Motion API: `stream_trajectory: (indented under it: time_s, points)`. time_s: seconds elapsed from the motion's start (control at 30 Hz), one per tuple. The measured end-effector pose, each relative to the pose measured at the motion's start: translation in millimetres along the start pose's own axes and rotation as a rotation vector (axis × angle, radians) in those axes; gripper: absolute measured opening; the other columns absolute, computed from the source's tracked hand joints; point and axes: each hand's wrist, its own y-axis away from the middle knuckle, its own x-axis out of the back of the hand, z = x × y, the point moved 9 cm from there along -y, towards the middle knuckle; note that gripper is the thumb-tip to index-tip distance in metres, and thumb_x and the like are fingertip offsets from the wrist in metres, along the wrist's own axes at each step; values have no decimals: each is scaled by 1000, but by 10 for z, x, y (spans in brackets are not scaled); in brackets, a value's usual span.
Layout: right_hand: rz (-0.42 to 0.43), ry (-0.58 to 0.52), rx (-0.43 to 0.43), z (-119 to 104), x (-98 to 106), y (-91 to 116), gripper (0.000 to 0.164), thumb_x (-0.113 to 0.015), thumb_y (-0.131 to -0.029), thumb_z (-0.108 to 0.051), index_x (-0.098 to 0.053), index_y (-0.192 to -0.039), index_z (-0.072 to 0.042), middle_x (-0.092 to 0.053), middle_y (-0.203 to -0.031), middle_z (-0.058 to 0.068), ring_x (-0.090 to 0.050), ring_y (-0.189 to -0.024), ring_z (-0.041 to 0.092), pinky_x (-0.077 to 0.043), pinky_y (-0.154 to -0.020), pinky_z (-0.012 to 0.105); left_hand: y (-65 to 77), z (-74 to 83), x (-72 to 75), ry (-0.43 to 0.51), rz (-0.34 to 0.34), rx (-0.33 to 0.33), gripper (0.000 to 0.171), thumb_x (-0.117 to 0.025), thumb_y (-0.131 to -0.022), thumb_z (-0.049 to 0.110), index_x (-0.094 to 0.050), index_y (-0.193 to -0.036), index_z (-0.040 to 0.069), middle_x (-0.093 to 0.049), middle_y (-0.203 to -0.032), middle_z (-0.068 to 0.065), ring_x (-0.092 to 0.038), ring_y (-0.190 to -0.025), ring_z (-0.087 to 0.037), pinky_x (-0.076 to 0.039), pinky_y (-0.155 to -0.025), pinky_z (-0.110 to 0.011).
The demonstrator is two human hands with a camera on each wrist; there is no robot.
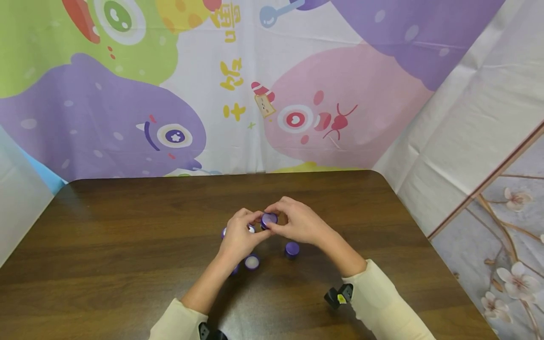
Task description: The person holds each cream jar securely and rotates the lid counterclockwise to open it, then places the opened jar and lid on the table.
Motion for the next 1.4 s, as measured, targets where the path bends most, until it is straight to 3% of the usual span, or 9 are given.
stream_trajectory:
  time_s: [0.17,0.3,0.47,0.7,0.93,1.2,1.4]
  points:
    - [-35,-3,32,-35,-25,10,36,-66,-85,-21,-62,-119,-12,-58,-106,1,-52,-73,13,-44,-61,19,5,-22,-7,3,0,11,44,-80,-72,20,-68,-110,2,-62,-92,-10,-57,-81,-24,-45,-68,-25]
    - [-12,-16,25,-29,2,17,39,-65,-87,-28,-60,-122,-12,-57,-111,2,-52,-71,12,-44,-61,20,4,-7,-5,2,1,-6,39,-80,-73,23,-70,-107,6,-62,-90,-7,-57,-81,-24,-46,-68,-26]
    - [19,-10,-17,6,26,10,38,-64,-87,-36,-63,-117,-12,-58,-100,-1,-52,-70,10,-44,-61,20,2,14,-5,10,-4,-13,35,-80,-73,27,-71,-102,12,-61,-89,-3,-59,-83,-26,-46,-68,-26]
    - [-5,24,9,-8,-10,3,32,-67,-86,-24,-64,-115,-11,-59,-96,0,-55,-73,15,-43,-62,19,7,13,-10,4,-11,-3,39,-80,-73,26,-70,-106,7,-61,-90,-4,-60,-84,-25,-47,-68,-25]
    - [-20,10,-8,10,-22,5,37,-63,-89,-32,-61,-121,-12,-57,-100,-1,-49,-69,7,-43,-60,20,9,5,-22,7,-23,7,41,-80,-73,26,-70,-108,9,-61,-90,-5,-59,-84,-26,-46,-67,-24]
    - [-52,18,33,-22,-53,-5,37,-68,-84,-22,-62,-119,-12,-58,-104,1,-53,-74,10,-44,-64,17,11,4,-19,15,-19,21,45,-80,-72,19,-67,-111,-1,-61,-90,-7,-53,-76,-18,-43,-64,-21]
    - [-54,-12,55,-39,-58,3,43,-68,-84,-23,-59,-123,-10,-57,-110,3,-56,-74,15,-45,-63,17,12,4,-23,6,-28,26,47,-80,-72,20,-66,-113,1,-61,-91,-11,-51,-74,-15,-43,-64,-21]
